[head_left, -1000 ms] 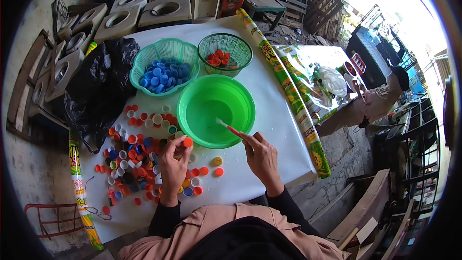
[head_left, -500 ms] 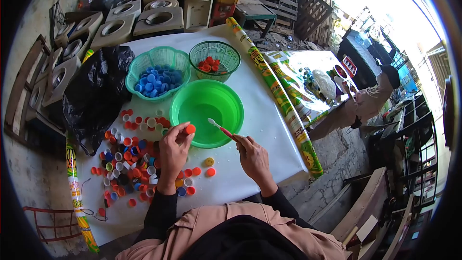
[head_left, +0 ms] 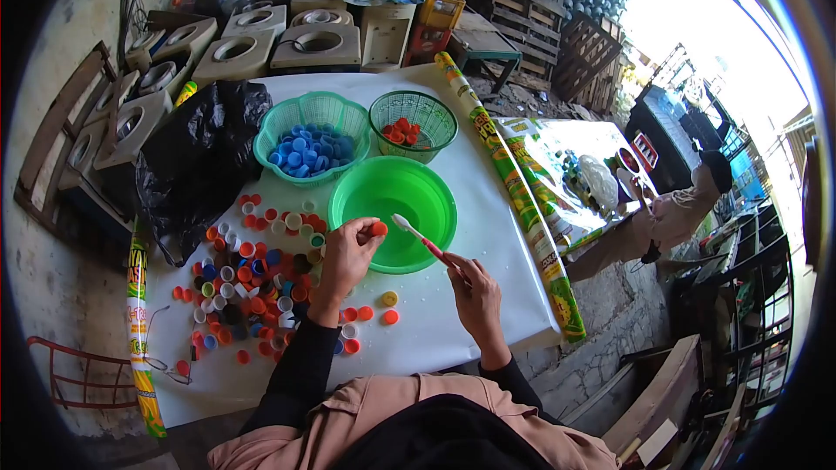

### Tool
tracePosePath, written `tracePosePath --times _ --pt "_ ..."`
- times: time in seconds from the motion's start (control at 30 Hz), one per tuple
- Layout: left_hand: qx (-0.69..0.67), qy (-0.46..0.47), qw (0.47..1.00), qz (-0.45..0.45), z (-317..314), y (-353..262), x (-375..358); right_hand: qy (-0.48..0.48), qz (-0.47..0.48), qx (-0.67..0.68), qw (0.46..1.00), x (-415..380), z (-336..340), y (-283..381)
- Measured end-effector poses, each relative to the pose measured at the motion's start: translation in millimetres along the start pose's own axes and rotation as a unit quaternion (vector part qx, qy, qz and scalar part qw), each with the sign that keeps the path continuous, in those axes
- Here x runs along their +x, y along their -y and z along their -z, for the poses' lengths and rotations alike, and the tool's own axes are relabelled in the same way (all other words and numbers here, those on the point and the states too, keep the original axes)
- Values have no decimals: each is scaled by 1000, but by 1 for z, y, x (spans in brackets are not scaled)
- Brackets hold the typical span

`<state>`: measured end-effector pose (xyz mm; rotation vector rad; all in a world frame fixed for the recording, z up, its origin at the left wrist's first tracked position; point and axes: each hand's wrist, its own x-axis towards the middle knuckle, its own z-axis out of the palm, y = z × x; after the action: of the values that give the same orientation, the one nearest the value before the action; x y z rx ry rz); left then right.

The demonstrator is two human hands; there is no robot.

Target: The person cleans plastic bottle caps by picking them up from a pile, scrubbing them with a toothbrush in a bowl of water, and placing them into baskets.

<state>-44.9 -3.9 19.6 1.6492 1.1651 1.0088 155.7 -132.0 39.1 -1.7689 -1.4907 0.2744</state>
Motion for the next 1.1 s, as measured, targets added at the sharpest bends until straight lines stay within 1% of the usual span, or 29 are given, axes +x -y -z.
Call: tracePosePath --times 0.1,0.13,0.23,0.33,0.43,0.53,0.6,0.63,0.7,0.8,0.83,0.9,1.0,1.1 --pt "-32 11 999 8 -3 6 2 17 15 -39 999 -2 1 7" --pt "-46 19 999 13 -3 6 4 6 14 -47 999 -2 -3 6" --pt "-26 -9 999 -16 -6 3 4 -45 14 -8 999 -4 -9 6" --pt "-24 -4 999 -23 -6 7 7 10 9 -49 999 -10 -7 10" --pt "-15 -13 999 -35 -8 12 7 -53 8 -76 996 2 -6 8" --pt "4 -24 998 -49 -9 12 6 -35 21 -150 988 21 -5 10" --pt "19 -7 999 -30 -7 7 3 -25 51 -196 979 33 -11 6" --pt "26 2 999 -21 -5 4 3 -11 52 -187 981 34 -13 4" --pt "41 -3 998 -36 -5 8 4 18 55 -170 984 36 -15 4" --pt "68 -14 995 -71 -5 15 6 -7 25 -111 993 24 -7 21" --pt "79 -17 993 -85 -5 16 6 1 23 -108 994 19 -6 23" --pt "42 -12 997 -67 -7 16 6 16 17 -102 994 10 -5 24" --pt "20 -14 998 -60 -9 14 5 -30 11 -93 995 9 -6 12" --pt "48 -19 996 -69 -9 15 7 13 26 -104 994 12 3 17"
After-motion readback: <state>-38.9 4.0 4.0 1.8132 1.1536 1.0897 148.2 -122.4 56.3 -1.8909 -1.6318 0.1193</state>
